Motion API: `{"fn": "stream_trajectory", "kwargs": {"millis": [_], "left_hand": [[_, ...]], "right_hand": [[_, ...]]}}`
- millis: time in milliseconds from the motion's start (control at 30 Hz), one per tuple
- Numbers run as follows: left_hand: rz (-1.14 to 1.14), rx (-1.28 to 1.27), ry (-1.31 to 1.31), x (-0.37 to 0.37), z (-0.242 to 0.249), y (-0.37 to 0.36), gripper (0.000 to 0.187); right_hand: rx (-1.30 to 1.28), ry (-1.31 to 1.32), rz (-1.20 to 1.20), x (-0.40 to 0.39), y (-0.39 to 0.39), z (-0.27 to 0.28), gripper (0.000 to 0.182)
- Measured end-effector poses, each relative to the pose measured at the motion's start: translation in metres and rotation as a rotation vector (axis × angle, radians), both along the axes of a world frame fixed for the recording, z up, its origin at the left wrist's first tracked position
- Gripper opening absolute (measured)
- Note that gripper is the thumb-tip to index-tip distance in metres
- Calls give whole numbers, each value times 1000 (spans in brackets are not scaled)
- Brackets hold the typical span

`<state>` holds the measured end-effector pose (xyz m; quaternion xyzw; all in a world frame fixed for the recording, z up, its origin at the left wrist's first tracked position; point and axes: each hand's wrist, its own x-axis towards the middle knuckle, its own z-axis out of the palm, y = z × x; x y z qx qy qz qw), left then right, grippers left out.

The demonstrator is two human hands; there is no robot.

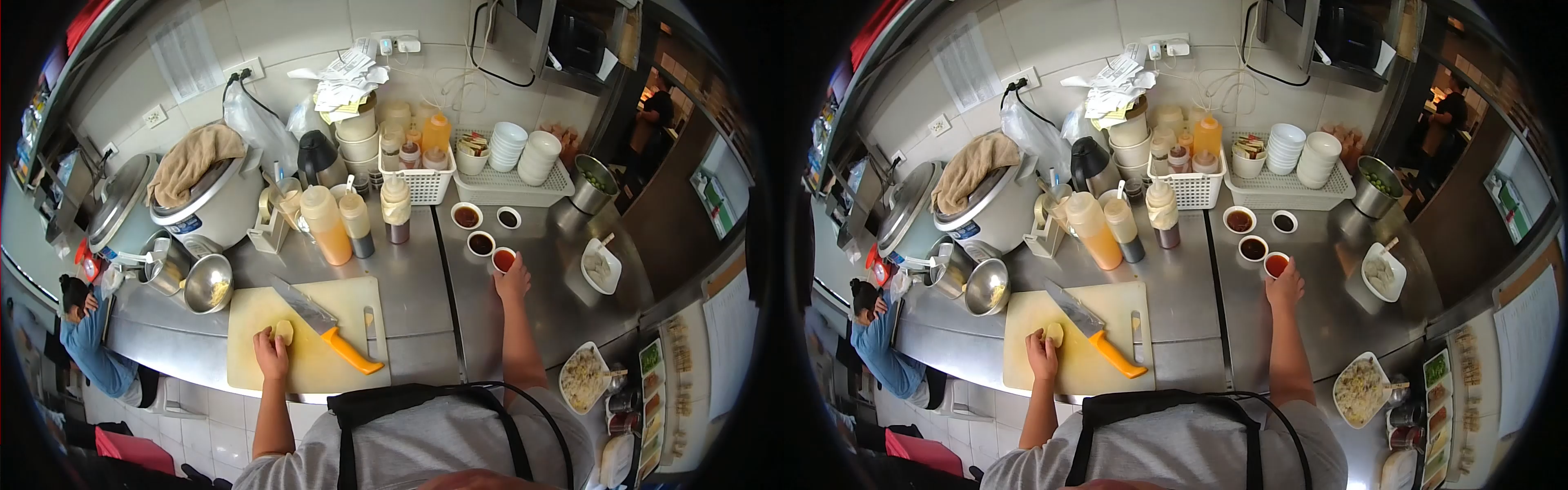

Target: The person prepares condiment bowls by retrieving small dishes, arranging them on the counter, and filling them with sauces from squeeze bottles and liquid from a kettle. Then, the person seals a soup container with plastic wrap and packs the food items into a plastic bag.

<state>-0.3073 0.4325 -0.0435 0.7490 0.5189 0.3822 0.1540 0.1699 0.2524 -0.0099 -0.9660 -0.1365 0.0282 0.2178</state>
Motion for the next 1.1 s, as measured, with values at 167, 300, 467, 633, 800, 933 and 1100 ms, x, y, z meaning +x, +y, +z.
{"fn": "stream_trajectory", "kwargs": {"millis": [167, 300, 467, 633, 800, 933, 1100], "left_hand": [[15, -45, -5, 4, 4, 3, 27], [32, -43, 30, 3, 2, 4, 28], [19, -5, 37, 4, 5, 3, 28], [9, 18, 50, 3, 3, 4, 27], [-9, -4, 18, 4, 5, 3, 27], [-9, 34, 32, 4, 4, 2, 27], [-2, 32, 60, 3, 3, 2, 25]], "right_hand": [[-28, 40, -32, 22, 10, -5, 75], [-1, 13, -35, 34, 14, -10, 77], [-10, 32, -25, 41, 19, -7, 76], [-4, 27, -6, 45, 19, -9, 76], [-7, 31, -9, 45, 19, -9, 76], [149, 3, -22, 40, 13, -9, 76], [664, -240, 10, 45, -2, -55, 72]]}}
